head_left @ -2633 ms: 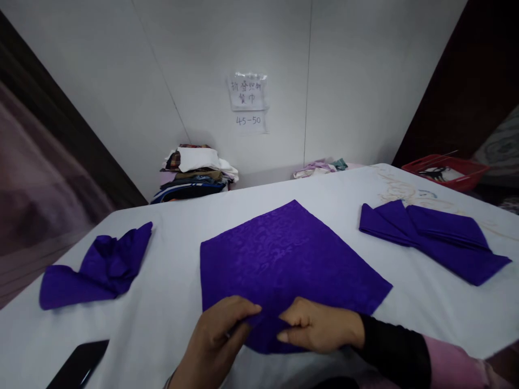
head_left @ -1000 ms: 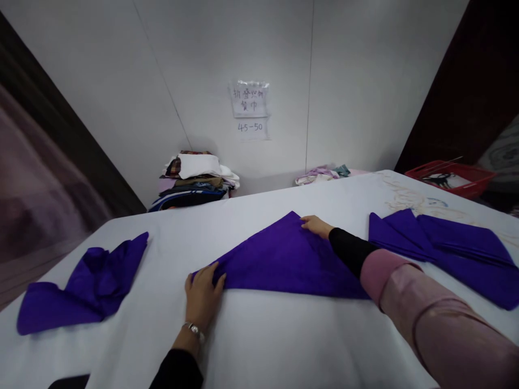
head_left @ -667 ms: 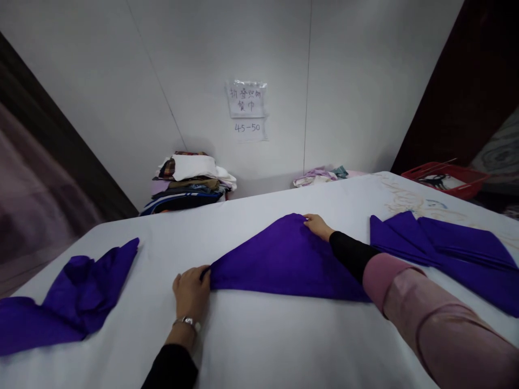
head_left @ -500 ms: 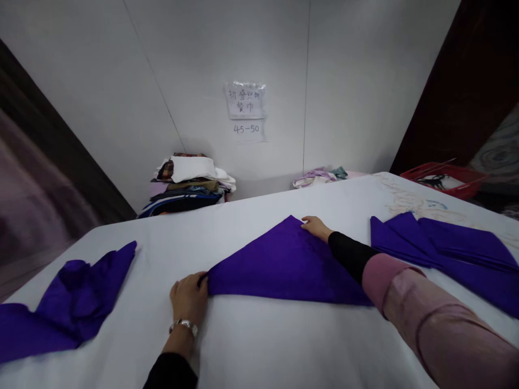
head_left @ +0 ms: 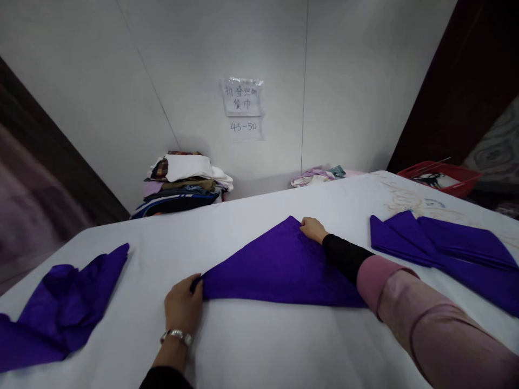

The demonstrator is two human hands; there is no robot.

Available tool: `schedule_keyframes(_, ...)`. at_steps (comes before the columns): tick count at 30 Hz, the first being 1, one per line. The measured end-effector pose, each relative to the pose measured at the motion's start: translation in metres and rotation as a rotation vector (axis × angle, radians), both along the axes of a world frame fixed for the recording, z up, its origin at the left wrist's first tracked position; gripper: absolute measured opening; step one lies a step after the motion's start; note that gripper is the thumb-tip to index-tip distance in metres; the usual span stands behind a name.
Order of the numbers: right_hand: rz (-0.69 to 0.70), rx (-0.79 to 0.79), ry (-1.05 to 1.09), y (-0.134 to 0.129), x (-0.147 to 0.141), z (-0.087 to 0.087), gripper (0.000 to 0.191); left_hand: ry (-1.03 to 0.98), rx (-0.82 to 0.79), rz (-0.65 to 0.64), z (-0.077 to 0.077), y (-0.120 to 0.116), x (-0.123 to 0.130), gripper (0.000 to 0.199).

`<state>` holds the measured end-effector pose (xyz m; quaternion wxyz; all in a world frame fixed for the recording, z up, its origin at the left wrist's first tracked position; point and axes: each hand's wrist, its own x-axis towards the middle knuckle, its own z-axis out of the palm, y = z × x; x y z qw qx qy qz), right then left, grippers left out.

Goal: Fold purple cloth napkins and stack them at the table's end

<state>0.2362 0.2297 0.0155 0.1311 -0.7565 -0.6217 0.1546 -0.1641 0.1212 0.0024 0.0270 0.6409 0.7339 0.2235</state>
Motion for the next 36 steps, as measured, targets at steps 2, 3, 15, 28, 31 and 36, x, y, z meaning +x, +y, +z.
schedule_keyframes(2,0.009,-0.002,-0.035,-0.001,-0.001,0.001,0.023,-0.012,-0.004,0.010,0.000,0.000,0.000,0.045)
schedule_keyframes(3,0.012,-0.002,-0.053,-0.002,-0.001,0.001,0.023,-0.020,-0.003,0.016,0.000,0.000,0.000,0.045)
schedule_keyframes(15,0.054,0.052,-0.255,-0.011,-0.001,-0.001,0.027,0.080,0.018,0.015,-0.006,0.004,-0.001,0.044)
schedule_keyframes(28,0.486,0.192,-0.197,-0.034,-0.023,0.003,0.040,0.066,-0.207,0.075,0.018,-0.002,-0.003,0.030)
schedule_keyframes(31,0.576,0.126,-0.146,-0.051,-0.035,0.005,0.050,-0.047,-0.273,0.087,0.029,-0.017,-0.010,0.026)
schedule_keyframes(36,0.841,-0.006,0.069,-0.125,-0.065,0.017,0.065,-0.164,-0.321,0.114,0.042,-0.065,-0.032,0.026)
